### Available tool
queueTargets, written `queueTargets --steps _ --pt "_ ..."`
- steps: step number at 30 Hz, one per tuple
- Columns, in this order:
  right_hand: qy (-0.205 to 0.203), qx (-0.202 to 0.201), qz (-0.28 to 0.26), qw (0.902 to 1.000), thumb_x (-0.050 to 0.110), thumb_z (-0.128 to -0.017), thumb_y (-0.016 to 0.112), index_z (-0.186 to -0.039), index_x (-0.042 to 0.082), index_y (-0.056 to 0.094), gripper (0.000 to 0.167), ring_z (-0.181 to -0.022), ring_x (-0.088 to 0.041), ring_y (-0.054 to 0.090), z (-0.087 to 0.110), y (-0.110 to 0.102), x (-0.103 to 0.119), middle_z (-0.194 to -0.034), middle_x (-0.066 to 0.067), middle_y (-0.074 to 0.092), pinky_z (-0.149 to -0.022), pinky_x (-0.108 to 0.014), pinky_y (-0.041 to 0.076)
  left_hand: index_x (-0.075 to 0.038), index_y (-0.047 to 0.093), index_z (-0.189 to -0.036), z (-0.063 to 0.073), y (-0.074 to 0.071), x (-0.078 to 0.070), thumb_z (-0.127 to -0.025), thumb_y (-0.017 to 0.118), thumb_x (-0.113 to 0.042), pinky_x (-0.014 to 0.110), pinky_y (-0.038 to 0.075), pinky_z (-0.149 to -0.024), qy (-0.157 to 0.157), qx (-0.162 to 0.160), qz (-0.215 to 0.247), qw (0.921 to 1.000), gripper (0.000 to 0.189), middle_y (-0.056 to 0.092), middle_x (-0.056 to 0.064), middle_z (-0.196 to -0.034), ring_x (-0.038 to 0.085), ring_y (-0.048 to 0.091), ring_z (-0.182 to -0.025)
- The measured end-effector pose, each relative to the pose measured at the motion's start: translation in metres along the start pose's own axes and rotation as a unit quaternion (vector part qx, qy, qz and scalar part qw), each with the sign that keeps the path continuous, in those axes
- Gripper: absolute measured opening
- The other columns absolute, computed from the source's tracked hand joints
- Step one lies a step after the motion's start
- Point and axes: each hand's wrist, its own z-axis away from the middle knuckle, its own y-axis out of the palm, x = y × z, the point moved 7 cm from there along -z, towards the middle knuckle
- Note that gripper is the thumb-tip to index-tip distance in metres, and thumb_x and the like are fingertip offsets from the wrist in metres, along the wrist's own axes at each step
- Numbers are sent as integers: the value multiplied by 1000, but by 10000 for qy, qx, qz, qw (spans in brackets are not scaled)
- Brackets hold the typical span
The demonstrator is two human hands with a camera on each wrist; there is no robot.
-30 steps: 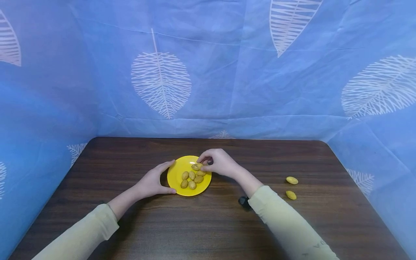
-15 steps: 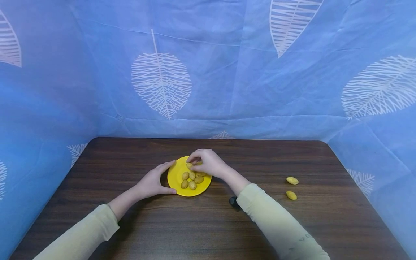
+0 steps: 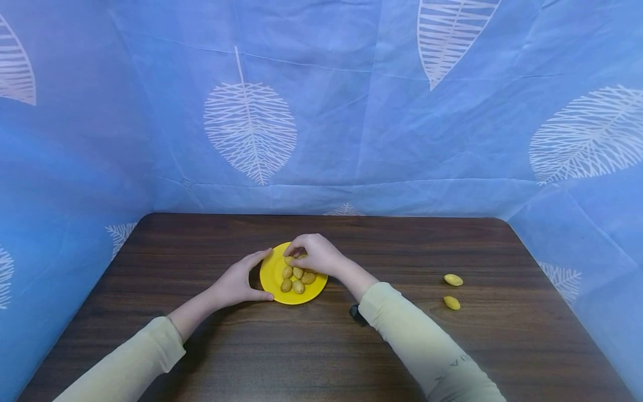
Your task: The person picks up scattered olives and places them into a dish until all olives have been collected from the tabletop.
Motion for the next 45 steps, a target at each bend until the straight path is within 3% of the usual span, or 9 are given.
queueTargets --steps 13,23,45 --pt "26 137 77 9999 9 -100 74 -115 8 81 17 -105 -21 72 0 2 -2 -114 -7 79 -97 -33 61 -1 35 -164 0 -1 -2 -82 93 -35 67 37 -123 11 21 24 10000 107 42 27 -165 49 42 -152" --pt "-18 -47 170 9998 12 -99 76 -118 9 80 19 -110 -22 73 4 -2 -2 -117 -6 79 -101 -36 61 0 34 -164 0 -1 -3 -82 93 -34 67 37 -123 1 27 68 10000 106 41 28 -166 49 40 -153" --pt "46 -571 83 9983 11 -97 78 -118 11 80 21 -110 -22 72 45 -42 -19 -118 -5 77 -97 -40 62 -1 35 -164 1 -1 -3 -81 94 -32 67 36 -124 -34 -6 50 10000 107 40 27 -167 49 39 -154"
